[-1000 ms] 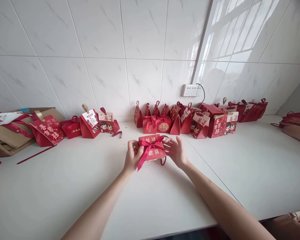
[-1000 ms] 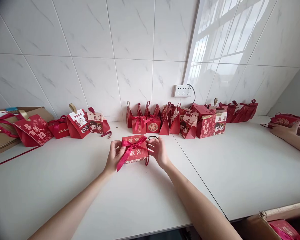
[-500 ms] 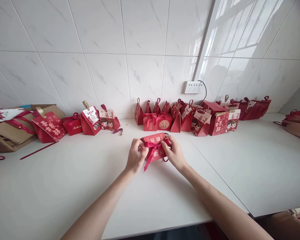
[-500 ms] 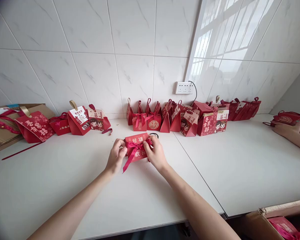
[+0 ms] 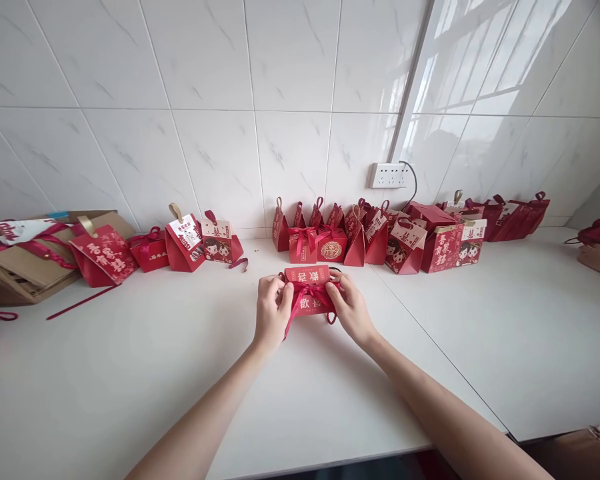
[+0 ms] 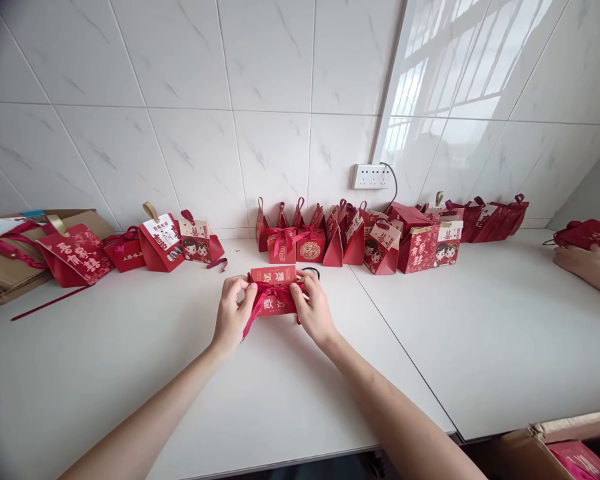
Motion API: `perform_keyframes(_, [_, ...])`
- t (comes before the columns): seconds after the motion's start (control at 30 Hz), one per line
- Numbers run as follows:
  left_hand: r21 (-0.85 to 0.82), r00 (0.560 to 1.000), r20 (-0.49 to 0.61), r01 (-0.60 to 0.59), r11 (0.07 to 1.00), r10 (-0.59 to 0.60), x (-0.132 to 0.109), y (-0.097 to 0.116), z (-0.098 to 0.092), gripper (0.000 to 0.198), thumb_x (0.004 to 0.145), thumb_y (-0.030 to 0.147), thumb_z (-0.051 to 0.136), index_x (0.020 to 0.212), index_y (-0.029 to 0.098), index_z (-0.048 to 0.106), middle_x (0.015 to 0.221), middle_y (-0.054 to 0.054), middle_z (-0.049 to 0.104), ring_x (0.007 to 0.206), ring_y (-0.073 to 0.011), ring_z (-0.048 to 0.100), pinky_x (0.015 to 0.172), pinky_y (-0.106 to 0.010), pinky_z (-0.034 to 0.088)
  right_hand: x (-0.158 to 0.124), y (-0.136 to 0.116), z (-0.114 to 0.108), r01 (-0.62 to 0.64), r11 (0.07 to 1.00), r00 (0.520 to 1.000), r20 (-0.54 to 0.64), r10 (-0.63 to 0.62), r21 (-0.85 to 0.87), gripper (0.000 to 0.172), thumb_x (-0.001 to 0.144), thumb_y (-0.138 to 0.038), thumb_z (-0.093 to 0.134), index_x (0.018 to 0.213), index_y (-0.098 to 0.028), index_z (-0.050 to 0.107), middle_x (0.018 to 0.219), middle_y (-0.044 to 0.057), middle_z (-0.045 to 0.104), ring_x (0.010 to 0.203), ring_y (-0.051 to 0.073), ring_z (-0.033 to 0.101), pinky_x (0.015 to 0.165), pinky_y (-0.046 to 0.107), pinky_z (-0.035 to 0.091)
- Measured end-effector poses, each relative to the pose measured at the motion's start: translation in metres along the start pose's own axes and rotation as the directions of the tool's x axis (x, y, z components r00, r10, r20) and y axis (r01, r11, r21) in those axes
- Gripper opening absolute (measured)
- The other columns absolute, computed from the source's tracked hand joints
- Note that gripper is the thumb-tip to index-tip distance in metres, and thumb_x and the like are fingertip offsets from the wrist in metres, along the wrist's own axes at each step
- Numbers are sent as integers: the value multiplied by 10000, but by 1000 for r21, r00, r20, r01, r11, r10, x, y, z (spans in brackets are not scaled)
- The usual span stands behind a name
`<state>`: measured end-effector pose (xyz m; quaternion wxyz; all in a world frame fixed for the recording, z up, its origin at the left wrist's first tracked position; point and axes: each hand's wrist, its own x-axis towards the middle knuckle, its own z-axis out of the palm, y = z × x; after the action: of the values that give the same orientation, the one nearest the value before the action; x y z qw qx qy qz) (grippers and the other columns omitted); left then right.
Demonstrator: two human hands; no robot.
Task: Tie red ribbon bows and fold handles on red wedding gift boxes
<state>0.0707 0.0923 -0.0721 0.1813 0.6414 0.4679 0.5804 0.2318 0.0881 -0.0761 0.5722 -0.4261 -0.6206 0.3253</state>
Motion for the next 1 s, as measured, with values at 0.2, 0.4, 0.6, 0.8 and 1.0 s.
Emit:
perform_keyframes(0.2, [-13,1000,-5,10,1000,-10,-2,-1,3,194,880,270,432,696,208,437,939,-56,494,925,-174,507,835,-295,455,4,4,-3,-95,971,995,63,83,221,343,851,-490,519,1043,-216,591,1231,68,538,990,204,616,842,347,539])
perform_keyframes(0.4, [29,998,-41,-43,999,45,0,-8,5,192,883,225,406,692,208,415,947,-63,503,932,-169,519,827,-290,467,5,2,-2,-154,929,988,77,136,337,337,814,-508,572,981,-218,607,1180,46,578,939,190,630,828,344,543])
perform_keyframes(0.6, [19,996,-73,-55,998,56,1,-11,7,182,878,217,415,698,205,437,960,-65,508,910,-160,542,771,-265,483,5,0,2,-181,915,984,70,166,360,357,814,-511,567,1012,-216,596,1047,52,634,979,216,622,906,393,502])
perform_keyframes(0.8, [-13,993,-97,-74,997,73,0,-15,4,209,841,203,453,644,205,383,871,-32,496,787,-130,535,693,-233,480,2,5,-7,15,997,997,76,-21,71,431,822,-565,535,1109,-250,469,1245,108,492,1098,254,557,856,442,523])
perform_keyframes(1.0, [-51,992,-73,-106,993,102,4,-22,3,167,844,260,476,690,202,447,860,-33,522,846,-138,558,672,-226,496,5,15,-13,365,904,898,342,-277,-225,1087,643,-367,773,1430,-251,32,1410,207,238,1326,372,304,1017,589,362])
